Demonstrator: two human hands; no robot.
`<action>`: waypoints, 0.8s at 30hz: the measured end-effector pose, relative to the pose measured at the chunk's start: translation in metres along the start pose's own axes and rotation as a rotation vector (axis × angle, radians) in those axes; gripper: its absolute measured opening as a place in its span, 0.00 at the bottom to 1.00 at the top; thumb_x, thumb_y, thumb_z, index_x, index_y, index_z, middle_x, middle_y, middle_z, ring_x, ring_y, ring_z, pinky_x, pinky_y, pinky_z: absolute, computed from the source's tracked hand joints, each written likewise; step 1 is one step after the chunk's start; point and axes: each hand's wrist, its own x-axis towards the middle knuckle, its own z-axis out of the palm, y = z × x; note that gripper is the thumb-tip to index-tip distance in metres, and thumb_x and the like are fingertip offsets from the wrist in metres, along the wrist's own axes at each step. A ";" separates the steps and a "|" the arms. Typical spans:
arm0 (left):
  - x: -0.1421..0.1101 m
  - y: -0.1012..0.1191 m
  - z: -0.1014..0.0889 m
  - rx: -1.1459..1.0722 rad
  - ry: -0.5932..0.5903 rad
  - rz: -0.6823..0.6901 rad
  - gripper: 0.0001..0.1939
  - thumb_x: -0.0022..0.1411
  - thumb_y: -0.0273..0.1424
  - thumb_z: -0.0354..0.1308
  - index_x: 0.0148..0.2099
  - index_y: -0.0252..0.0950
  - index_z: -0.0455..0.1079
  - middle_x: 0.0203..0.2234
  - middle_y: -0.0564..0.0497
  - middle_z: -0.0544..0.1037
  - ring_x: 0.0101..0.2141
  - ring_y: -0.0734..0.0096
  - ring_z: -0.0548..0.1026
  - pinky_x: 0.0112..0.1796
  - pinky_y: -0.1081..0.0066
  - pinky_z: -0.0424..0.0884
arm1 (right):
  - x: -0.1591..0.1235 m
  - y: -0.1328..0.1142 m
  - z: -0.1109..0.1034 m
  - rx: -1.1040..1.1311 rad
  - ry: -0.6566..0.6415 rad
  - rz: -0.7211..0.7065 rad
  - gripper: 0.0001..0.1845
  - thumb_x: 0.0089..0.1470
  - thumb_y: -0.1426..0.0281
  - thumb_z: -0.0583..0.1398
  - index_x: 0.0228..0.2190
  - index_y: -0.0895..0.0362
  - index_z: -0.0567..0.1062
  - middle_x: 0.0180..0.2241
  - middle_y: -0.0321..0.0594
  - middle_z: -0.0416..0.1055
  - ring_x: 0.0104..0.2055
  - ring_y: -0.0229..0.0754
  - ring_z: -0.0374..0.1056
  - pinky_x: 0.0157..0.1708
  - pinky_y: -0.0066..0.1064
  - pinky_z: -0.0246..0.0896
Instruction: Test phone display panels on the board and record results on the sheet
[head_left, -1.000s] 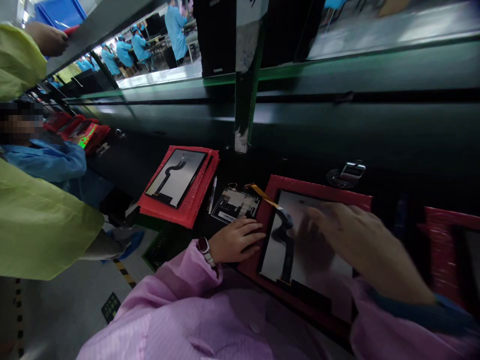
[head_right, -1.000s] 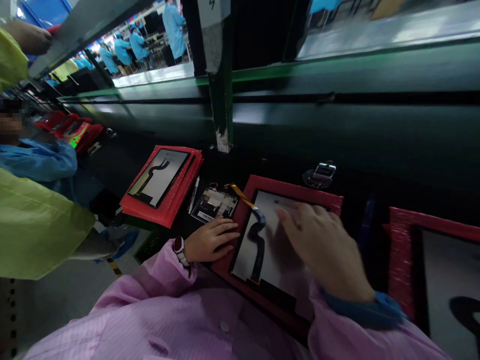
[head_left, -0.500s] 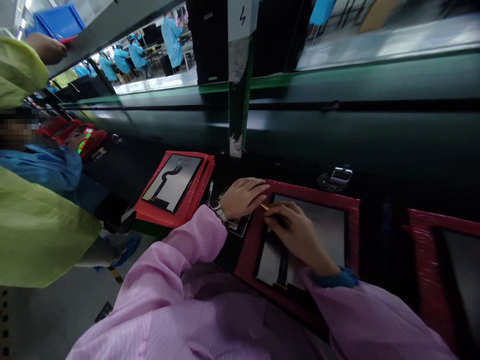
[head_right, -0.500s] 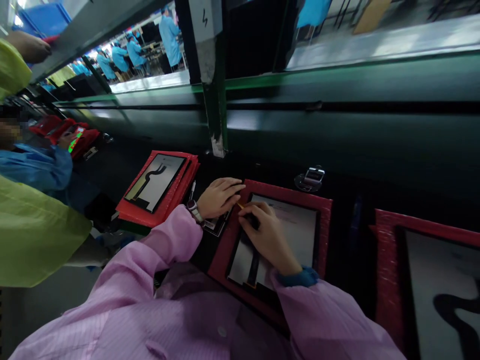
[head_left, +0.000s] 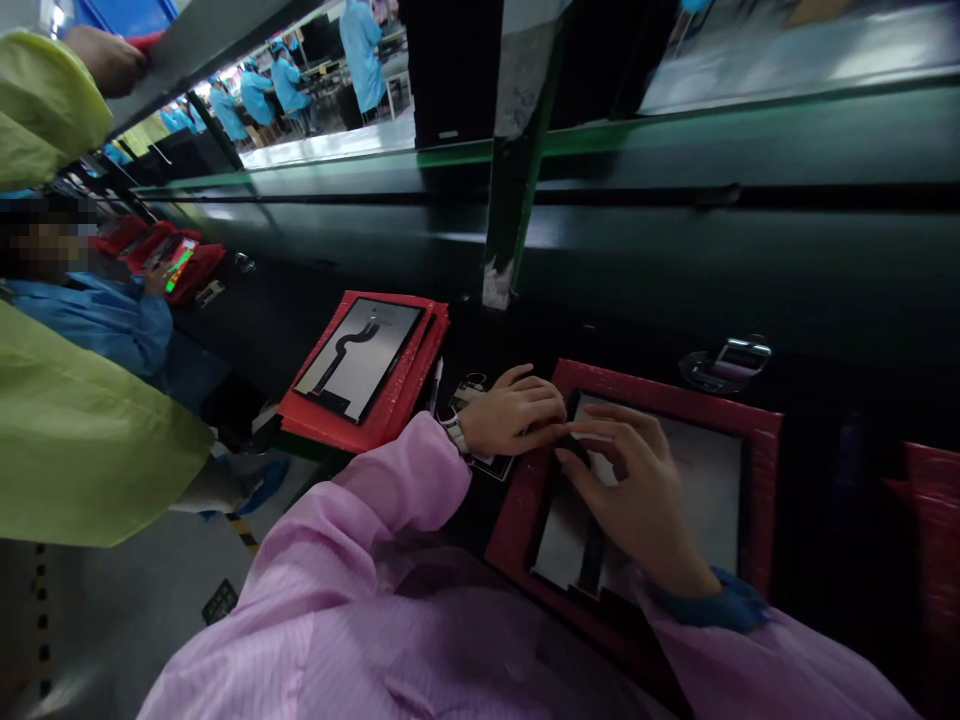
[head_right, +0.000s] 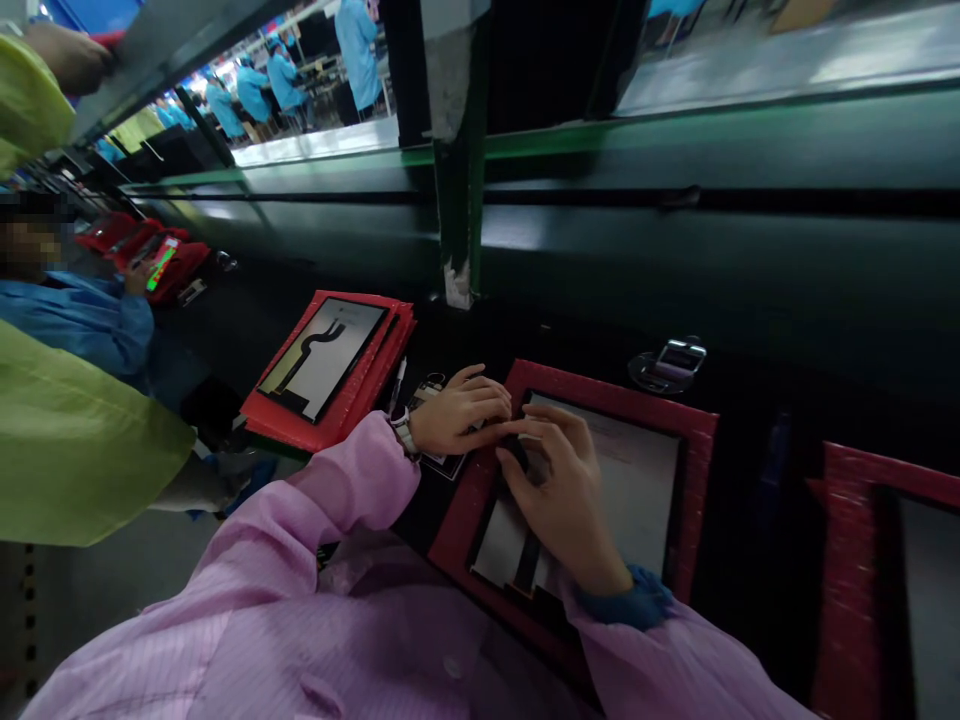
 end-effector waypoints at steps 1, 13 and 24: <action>0.000 0.001 -0.001 0.010 0.005 -0.004 0.13 0.74 0.36 0.49 0.47 0.36 0.73 0.50 0.45 0.79 0.56 0.65 0.72 0.69 0.54 0.44 | -0.001 0.001 0.001 0.047 0.000 0.076 0.14 0.55 0.60 0.65 0.42 0.50 0.75 0.52 0.46 0.67 0.51 0.50 0.70 0.44 0.45 0.76; -0.001 0.008 -0.007 0.065 -0.004 0.005 0.15 0.75 0.35 0.47 0.46 0.35 0.73 0.45 0.47 0.81 0.53 0.65 0.73 0.68 0.58 0.47 | 0.003 0.000 -0.002 0.169 -0.241 0.415 0.20 0.53 0.50 0.60 0.31 0.55 0.76 0.27 0.39 0.73 0.28 0.41 0.68 0.27 0.31 0.63; -0.002 0.003 -0.007 0.071 0.002 0.044 0.12 0.73 0.32 0.47 0.45 0.36 0.72 0.41 0.46 0.80 0.50 0.64 0.75 0.67 0.56 0.50 | 0.009 -0.006 0.004 0.106 -0.173 0.350 0.18 0.53 0.52 0.59 0.28 0.54 0.73 0.24 0.37 0.71 0.24 0.40 0.65 0.26 0.31 0.59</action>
